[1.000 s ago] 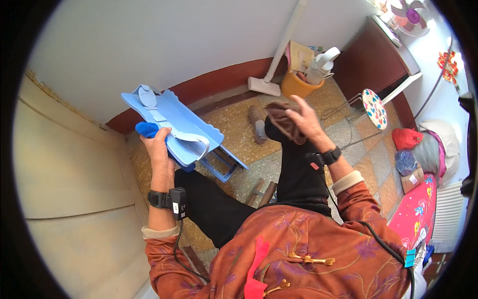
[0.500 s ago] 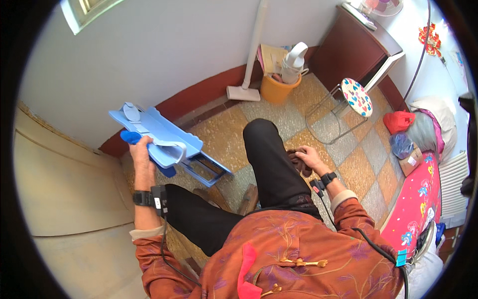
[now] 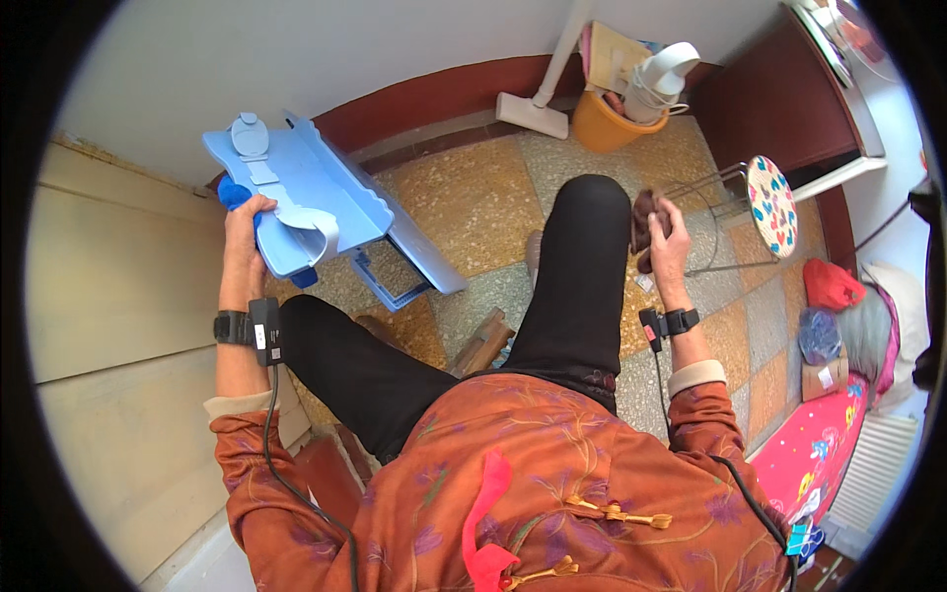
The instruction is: The person wipes a light blue plastic folding stool with a blue cloth and a brown cloth. They rotate the stool to clean multiple sides and crevices, then place it on a table and continue wiping the top surface.
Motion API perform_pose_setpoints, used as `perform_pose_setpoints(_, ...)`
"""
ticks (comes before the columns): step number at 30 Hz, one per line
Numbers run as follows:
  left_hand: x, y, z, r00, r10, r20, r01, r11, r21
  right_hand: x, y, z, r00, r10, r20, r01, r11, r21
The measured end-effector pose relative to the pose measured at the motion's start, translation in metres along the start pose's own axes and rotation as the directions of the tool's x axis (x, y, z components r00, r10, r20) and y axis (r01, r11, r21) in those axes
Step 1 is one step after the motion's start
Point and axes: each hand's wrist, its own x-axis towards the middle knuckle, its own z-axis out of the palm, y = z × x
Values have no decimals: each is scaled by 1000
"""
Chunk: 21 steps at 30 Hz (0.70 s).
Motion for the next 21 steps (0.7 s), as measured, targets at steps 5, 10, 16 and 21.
perform_pose_setpoints(5, -15, 2, -1, 997, 7, -72, -3, 998, 56, 59, -63, 40, 835, -471, 284, 546, 773, -323)
perform_pose_setpoints(10, -21, 3, -6, 991, -2, -133, 17, 994, 108, 93, -105, 76, 693, -307, 652, 529, 831, -171)
perform_pose_setpoints(16, -24, 6, -8, 986, -47, -160, 64, 992, 106, -22, -72, 225, 147, 241, 959, 289, 917, -275)
perform_pose_setpoints(21, -24, 5, -4, 978, -31, -207, 60, 989, 133, -121, -20, 237, -565, -77, 822, 275, 921, 276)
